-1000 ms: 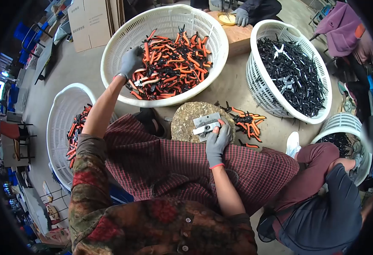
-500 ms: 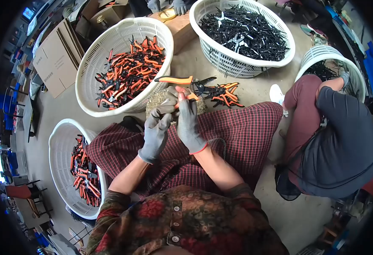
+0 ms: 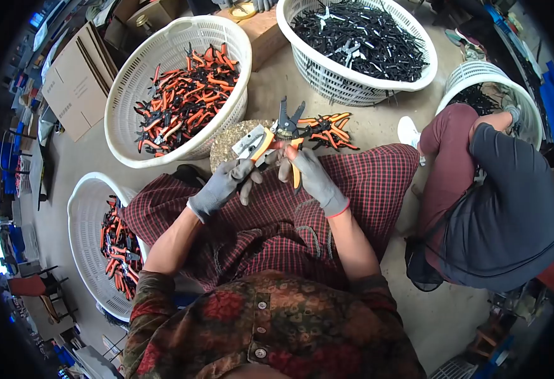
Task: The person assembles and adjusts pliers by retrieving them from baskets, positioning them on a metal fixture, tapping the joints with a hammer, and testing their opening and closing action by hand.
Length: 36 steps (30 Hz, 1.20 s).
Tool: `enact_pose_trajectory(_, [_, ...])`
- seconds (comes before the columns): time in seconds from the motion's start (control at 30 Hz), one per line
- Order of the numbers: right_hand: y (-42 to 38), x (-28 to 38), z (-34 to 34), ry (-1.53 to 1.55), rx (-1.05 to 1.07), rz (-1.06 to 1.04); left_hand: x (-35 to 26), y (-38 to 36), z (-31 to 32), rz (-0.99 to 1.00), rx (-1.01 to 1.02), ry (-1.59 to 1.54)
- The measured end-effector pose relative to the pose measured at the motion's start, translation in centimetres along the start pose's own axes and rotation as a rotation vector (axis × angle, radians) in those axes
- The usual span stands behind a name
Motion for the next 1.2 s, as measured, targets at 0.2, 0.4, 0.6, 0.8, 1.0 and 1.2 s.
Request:
enact_pose_trajectory(0.2, [-0.6, 0.1, 4.1, 0.648, 0.086, -0.098, 2.4, 0.1, 0.9, 0.070, 0.075, -0.074])
enact_pose_trajectory(0.4, [-0.6, -3.1, 4.0, 0.395, -0.035, 0.207, 3.3, -0.5, 3.2, -0.090, 0.083, 0.018])
enact_pose_trajectory(0.6, [0.0, -1.2, 2.6, 0.414, 0.040, 0.075, 1.8, -0.6, 0.1, -0.284, -0.134, 0.267])
enact_pose_trajectory(0.8, [0.5, -3.1, 1.3, -0.414, -0.231, 0.221, -0.5, -1.1, -3.3, 0.006, -0.468, 0.285])
enact_pose_trajectory(1.0, [1.8, 2.1, 3.6, -1.264, -0.496, -0.362, -0.9, -0.9, -4.3, 0.081, -0.512, 0.314])
enact_pose_trajectory(1.2, [2.2, -0.6, 2.1, -1.084, -0.131, 0.244, -0.4, -0.9, -4.9, 0.116, -0.524, 0.261])
Point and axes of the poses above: each hand's wrist, its own y-axis towards the middle knuckle, its own z-axis out of the palm, x = y × z, the point moved 1 cm from there along y, towards the middle knuckle, and after that the axes turned 12 degrees about -y, right-handed, at the moved point
